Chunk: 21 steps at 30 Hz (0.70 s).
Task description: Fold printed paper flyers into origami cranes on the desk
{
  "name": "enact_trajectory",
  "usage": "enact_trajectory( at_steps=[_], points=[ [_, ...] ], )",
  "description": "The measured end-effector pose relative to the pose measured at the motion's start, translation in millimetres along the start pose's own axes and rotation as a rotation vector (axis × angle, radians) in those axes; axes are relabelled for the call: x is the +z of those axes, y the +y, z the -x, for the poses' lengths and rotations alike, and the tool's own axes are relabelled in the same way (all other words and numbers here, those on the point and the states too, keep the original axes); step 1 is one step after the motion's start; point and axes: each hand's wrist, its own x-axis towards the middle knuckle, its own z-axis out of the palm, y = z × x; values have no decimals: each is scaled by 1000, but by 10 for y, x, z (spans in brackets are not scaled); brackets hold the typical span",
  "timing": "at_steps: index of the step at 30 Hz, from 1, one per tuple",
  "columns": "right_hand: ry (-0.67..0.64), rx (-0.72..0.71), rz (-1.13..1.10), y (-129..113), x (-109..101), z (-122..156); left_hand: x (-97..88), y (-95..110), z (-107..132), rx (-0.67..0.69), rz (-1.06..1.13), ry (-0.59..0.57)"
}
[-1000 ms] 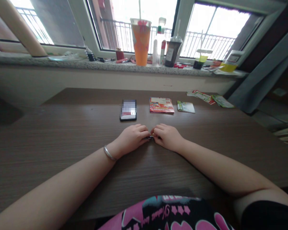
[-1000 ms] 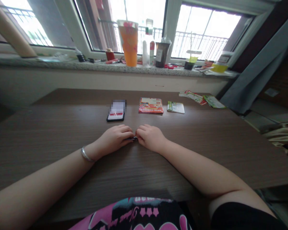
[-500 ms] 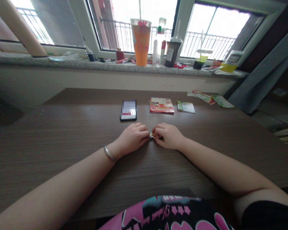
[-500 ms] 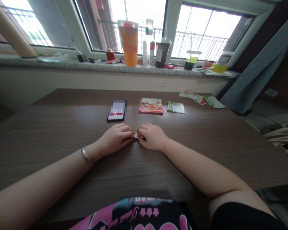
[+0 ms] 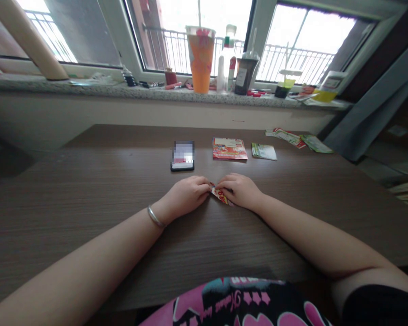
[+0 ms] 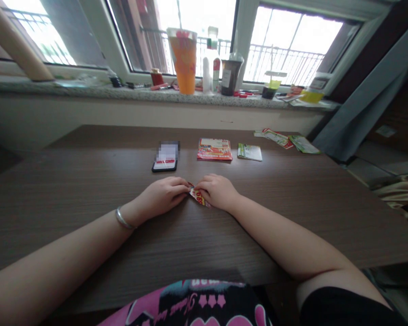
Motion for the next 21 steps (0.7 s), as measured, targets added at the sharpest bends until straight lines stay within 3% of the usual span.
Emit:
enact_trajectory(
  at_steps=[15, 21],
  points=[
    [4, -112, 134, 15, -6, -6, -18, 25, 4, -52, -36, -26],
    [-28, -191, 180, 4, -38, -17, -6, -11, -8, 23, -44, 18]
  ],
)
